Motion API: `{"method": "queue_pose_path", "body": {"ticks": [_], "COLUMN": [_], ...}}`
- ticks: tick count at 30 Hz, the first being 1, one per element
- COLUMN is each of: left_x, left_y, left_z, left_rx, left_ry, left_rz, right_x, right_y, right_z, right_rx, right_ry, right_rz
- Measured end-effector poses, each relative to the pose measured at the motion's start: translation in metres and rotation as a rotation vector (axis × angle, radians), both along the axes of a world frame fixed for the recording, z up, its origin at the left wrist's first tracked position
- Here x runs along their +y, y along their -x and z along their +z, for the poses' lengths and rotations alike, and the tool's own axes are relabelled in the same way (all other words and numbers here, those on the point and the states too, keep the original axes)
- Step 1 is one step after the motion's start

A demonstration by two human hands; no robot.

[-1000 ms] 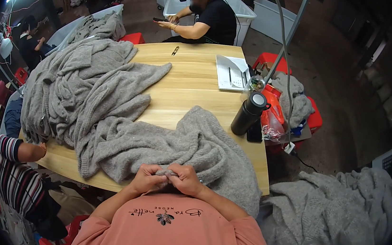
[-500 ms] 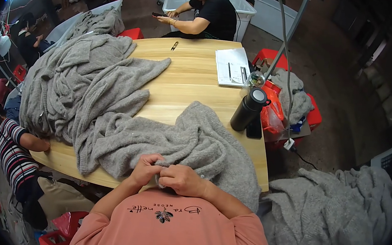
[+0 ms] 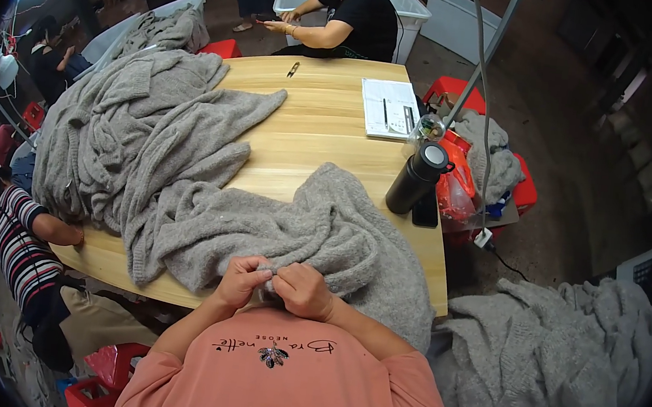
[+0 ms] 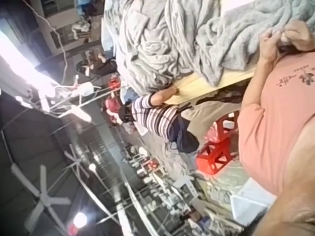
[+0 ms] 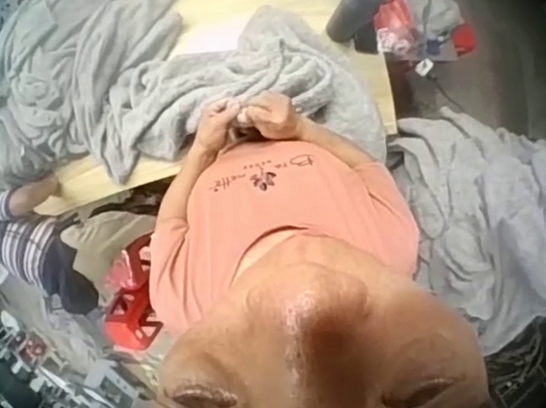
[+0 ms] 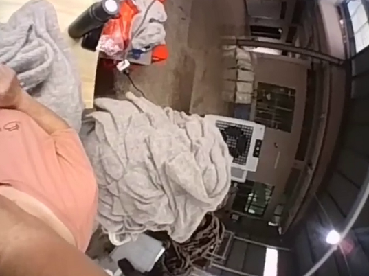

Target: Trimming loose threads and inspecting grey sweaters for quality control.

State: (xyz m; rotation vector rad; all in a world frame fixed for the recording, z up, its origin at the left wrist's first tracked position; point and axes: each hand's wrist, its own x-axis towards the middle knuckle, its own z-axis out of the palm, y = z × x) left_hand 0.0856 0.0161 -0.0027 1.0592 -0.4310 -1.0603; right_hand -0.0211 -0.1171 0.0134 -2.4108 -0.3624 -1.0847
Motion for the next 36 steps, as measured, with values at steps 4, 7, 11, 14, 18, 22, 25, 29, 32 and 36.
{"method": "queue_pose_path", "body": {"ticks": [4,7,11,14,18,22,25,29,32,36], "left_x": [0.005,0.007,0.011,0.013,0.012,0.011,0.002,-0.008,-0.016,-0.013], "left_y": [-0.007,-0.005,0.003,0.01,0.016,0.013,0.012,0.012,0.008,0.012], "left_z": [-0.014,-0.013,-0.01,-0.004,0.006,-0.003,-0.003,0.009,0.02,0.014], "left_rx": [0.038,0.026,-0.201,-0.477,-1.032,-1.282,-1.558,-1.704,-1.55,-1.085], "left_ry": [-0.01,-0.041,-0.123,-0.19,-0.125,-0.197,-0.168,-0.177,-0.125,-0.188], "left_rz": [-0.01,-0.003,0.006,0.035,0.152,0.228,0.364,0.365,0.47,0.467], "right_x": [-0.002,-0.005,-0.005,-0.009,0.0,0.006,0.006,0.001,0.001,-0.007], "right_y": [-0.004,-0.002,0.002,0.004,0.003,-0.003,-0.01,-0.022,-0.021,-0.006], "right_z": [-0.004,-0.003,0.005,0.004,-0.01,-0.031,-0.028,-0.03,-0.021,0.012], "right_rx": [0.064,0.174,0.36,0.624,0.65,0.641,0.571,0.458,0.389,0.204], "right_ry": [-0.052,-0.158,-0.404,-0.535,-0.63,-0.538,-0.553,-0.58,-0.823,-0.834], "right_rz": [0.042,0.088,0.164,0.106,0.05,-0.024,-0.136,-0.18,-0.103,-0.076]}}
